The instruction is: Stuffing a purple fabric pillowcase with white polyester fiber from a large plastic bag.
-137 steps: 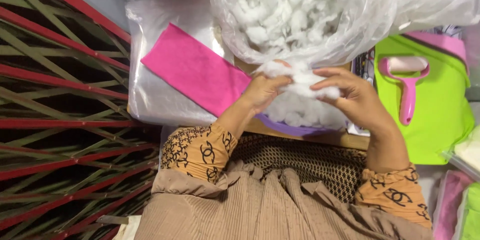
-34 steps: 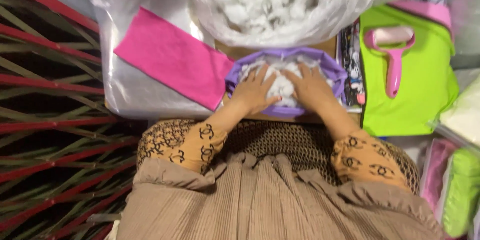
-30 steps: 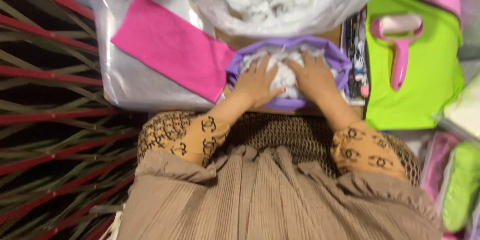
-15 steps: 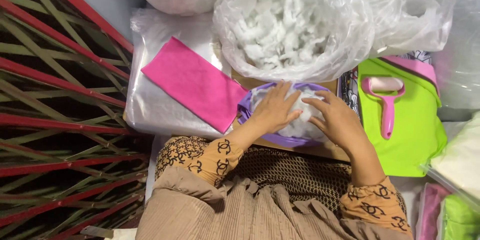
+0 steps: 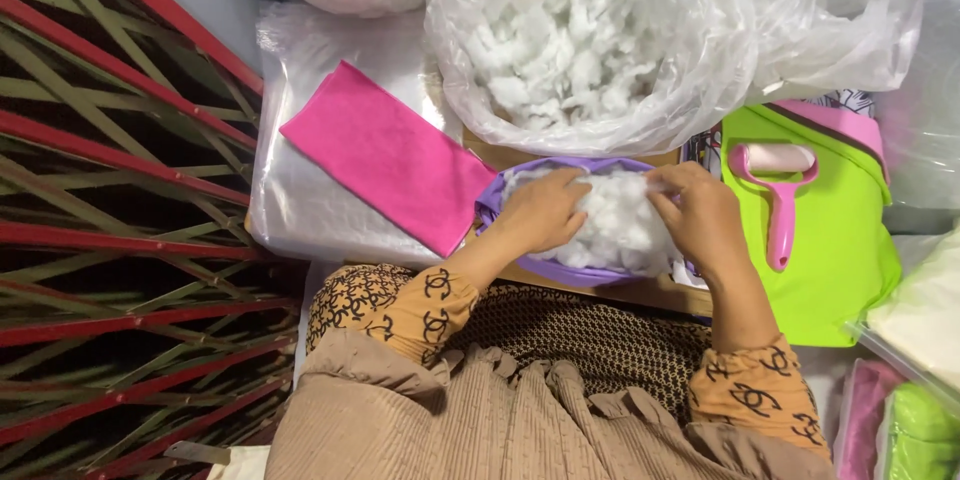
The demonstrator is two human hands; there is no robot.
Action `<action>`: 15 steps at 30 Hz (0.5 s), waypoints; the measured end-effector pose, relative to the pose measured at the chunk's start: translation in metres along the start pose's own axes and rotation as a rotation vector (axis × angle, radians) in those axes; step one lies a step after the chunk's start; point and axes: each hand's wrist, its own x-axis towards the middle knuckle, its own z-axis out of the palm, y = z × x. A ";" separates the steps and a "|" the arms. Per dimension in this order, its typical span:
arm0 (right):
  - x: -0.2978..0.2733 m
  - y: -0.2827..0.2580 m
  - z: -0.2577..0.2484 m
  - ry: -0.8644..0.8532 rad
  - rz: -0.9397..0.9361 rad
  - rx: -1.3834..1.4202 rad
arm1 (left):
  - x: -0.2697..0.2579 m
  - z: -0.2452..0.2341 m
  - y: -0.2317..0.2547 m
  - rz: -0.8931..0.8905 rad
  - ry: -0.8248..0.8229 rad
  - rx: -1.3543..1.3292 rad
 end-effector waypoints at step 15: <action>-0.010 -0.082 0.071 -0.273 -0.254 -0.396 | -0.024 0.001 -0.019 -0.330 -0.174 -0.508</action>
